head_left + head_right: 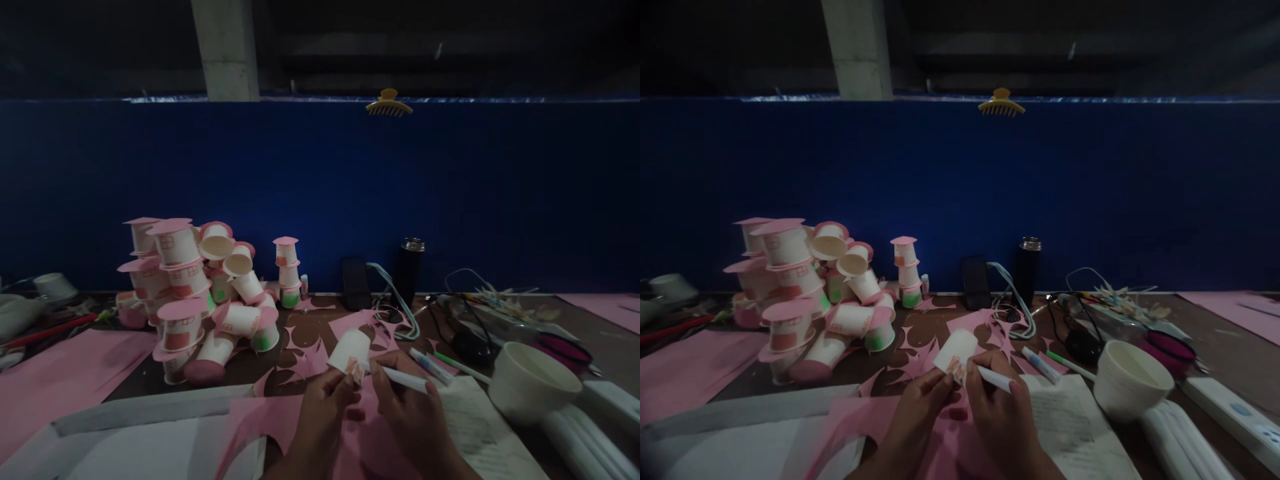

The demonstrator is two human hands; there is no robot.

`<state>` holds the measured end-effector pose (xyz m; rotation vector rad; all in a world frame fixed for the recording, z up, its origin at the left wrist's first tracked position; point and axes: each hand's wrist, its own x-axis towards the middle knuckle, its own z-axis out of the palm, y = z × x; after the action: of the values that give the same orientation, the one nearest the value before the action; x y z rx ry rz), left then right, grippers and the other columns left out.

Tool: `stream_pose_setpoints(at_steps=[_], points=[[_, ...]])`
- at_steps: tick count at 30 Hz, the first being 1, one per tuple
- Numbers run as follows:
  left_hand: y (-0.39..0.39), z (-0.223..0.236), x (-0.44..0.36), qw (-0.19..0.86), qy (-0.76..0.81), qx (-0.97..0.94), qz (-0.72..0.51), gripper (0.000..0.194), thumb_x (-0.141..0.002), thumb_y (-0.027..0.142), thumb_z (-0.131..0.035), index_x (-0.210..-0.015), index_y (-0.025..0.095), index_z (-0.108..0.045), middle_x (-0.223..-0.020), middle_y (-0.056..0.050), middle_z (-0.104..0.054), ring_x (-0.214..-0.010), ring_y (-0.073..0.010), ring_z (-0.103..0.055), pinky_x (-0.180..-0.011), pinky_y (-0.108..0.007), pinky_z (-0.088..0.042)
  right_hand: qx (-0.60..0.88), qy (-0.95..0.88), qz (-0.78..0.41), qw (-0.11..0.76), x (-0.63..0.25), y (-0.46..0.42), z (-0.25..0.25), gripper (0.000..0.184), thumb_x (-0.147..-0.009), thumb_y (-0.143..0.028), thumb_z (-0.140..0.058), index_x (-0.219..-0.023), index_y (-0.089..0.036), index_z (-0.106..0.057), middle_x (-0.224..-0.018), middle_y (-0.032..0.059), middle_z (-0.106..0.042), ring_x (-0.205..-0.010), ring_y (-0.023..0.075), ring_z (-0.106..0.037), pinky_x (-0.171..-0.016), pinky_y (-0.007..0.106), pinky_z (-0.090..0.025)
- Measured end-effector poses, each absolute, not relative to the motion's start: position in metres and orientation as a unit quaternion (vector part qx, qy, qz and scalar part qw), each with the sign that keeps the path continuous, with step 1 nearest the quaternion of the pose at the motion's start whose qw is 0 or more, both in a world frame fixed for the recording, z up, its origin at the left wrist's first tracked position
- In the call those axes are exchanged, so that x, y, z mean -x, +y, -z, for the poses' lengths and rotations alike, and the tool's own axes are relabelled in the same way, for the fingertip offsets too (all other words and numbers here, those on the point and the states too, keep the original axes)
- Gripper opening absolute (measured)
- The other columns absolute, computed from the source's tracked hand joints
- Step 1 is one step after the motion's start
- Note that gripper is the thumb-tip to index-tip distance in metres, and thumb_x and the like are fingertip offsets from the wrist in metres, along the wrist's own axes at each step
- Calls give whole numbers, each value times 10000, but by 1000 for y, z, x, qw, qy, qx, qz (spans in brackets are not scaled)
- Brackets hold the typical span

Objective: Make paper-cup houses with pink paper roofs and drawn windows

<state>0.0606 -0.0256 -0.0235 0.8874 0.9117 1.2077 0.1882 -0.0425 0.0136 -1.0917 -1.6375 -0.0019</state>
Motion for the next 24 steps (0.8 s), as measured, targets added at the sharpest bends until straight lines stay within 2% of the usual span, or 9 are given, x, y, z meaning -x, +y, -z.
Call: stream_pose_setpoints(at_steps=[6, 13, 18, 24], points=[[-23, 26, -60, 650, 399, -379, -524, 488, -535, 553, -766, -721, 109, -689, -718, -74, -601, -665, -165, -537, -543, -264, -468, 469, -694, 24, 546, -190, -42, -10, 278, -902, -306, -444, -707, -241, -630, -603, 23, -643, -554, 150, -607, -566, 243, -497], [-18, 34, -59, 685, 380, -348, -515, 511, -544, 538, -775, -794, 101, -688, -729, -59, -598, -635, -140, -533, -536, -260, -482, 476, -691, 52, 542, -190, -42, -11, 271, -889, -267, -444, -693, -248, -630, -575, 20, -636, -518, 156, -602, -547, 252, -485], [-19, 33, -59, 705, 353, -311, -531, 397, -597, 455, -777, -746, 104, -666, -690, -39, -599, -597, -111, -545, -548, -230, -474, 480, -692, 62, 536, -190, -41, -14, 239, -879, -300, -462, -724, -249, -636, -579, 30, -648, -512, 171, -602, -510, 256, -478], [-20, 32, -60, 710, 343, -303, -535, 374, -597, 436, -780, -705, 104, -647, -648, -25, -591, -563, -107, -540, -506, -224, -468, 477, -692, 70, 537, -190, -41, -12, 257, -883, -312, -450, -704, -261, -627, -578, 26, -638, -550, 173, -609, -551, 265, -486]])
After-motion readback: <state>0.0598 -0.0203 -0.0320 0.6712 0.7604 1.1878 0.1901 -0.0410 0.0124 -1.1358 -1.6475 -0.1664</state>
